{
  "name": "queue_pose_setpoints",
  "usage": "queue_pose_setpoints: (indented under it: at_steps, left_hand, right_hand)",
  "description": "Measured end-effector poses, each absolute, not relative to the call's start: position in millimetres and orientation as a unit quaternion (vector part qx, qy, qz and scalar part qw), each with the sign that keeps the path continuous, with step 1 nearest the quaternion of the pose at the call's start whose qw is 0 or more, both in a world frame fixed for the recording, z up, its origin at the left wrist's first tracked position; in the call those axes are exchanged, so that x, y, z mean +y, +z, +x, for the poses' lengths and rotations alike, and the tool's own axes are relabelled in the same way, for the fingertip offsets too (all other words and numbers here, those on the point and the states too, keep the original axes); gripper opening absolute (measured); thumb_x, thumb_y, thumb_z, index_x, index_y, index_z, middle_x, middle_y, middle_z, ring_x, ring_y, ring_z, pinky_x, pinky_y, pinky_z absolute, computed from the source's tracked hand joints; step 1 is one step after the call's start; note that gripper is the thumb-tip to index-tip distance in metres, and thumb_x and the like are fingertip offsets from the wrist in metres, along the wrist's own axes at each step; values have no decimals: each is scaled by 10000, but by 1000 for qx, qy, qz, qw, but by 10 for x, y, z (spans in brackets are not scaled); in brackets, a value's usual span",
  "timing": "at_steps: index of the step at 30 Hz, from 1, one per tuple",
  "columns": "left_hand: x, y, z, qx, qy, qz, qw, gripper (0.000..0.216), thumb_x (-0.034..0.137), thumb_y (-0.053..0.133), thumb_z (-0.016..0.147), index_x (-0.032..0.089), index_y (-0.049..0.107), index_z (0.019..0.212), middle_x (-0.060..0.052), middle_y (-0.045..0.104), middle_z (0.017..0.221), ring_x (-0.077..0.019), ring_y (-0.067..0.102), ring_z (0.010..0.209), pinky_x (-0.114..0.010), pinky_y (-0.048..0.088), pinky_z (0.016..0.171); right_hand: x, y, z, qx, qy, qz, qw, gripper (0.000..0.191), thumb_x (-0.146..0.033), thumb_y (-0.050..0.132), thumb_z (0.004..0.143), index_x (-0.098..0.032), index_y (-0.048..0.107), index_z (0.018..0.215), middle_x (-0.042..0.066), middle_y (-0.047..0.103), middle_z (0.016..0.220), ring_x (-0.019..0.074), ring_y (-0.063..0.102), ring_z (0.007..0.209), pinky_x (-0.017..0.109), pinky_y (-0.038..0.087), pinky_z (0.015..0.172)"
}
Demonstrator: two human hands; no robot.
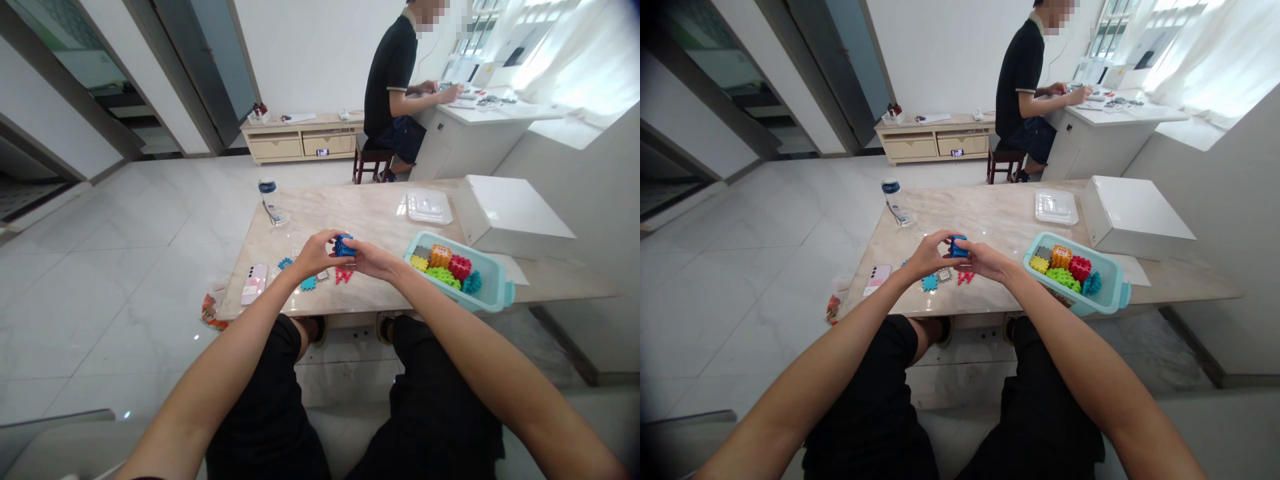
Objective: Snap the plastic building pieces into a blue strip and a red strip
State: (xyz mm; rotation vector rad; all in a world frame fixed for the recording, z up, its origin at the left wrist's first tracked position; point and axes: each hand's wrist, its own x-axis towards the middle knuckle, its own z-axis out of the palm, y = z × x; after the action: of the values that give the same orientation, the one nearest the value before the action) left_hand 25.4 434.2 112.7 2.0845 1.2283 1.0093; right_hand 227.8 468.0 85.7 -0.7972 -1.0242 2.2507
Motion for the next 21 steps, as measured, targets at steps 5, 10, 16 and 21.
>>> queue_pose_setpoints:
  at_steps: [5, 10, 16, 21]
  left_hand:
    - [4323, 1107, 329, 443, 385, 743, 321, 651, 410, 920, 776, 218, 694, 1356, -84, 769, 1306, -261, 740, 1148, -338, 625, 911]
    - [4308, 1119, 368, 455, 393, 726, 333, 602, 397, 927, 753, 214, 721, 1288, -64, 787, 1231, -257, 746, 1099, -326, 639, 853]
    - [4305, 1146, 367, 450, 381, 747, 307, 563, 406, 901, 797, 225, 727, 1301, -76, 784, 1274, -269, 747, 1137, -353, 615, 937]
    - [4305, 1147, 374, 439, 375, 755, 313, 650, 445, 914, 782, 223, 700, 1355, -93, 762, 1343, -291, 736, 1199, -361, 608, 971]
  right_hand:
    - [4662, 898, 2274, -376, 839, -282, 276, 269, -402, 800, 938, -190, 773, 1102, 93, 813, 1105, 217, 759, 1002, 336, 640, 897]
    - [4643, 906, 2293, -376, 847, -271, 260, 288, -445, 800, 936, -222, 765, 1114, 59, 796, 1136, 207, 745, 965, 387, 647, 918]
    - [4639, 925, 2268, -394, 837, -277, 261, 281, -448, 815, 937, -191, 783, 1047, 70, 796, 1116, 180, 732, 939, 303, 627, 876]
    - [4621, 980, 2256, -391, 833, -288, 266, 256, -432, 799, 951, -185, 781, 1015, 73, 799, 1086, 187, 740, 943, 302, 624, 876]
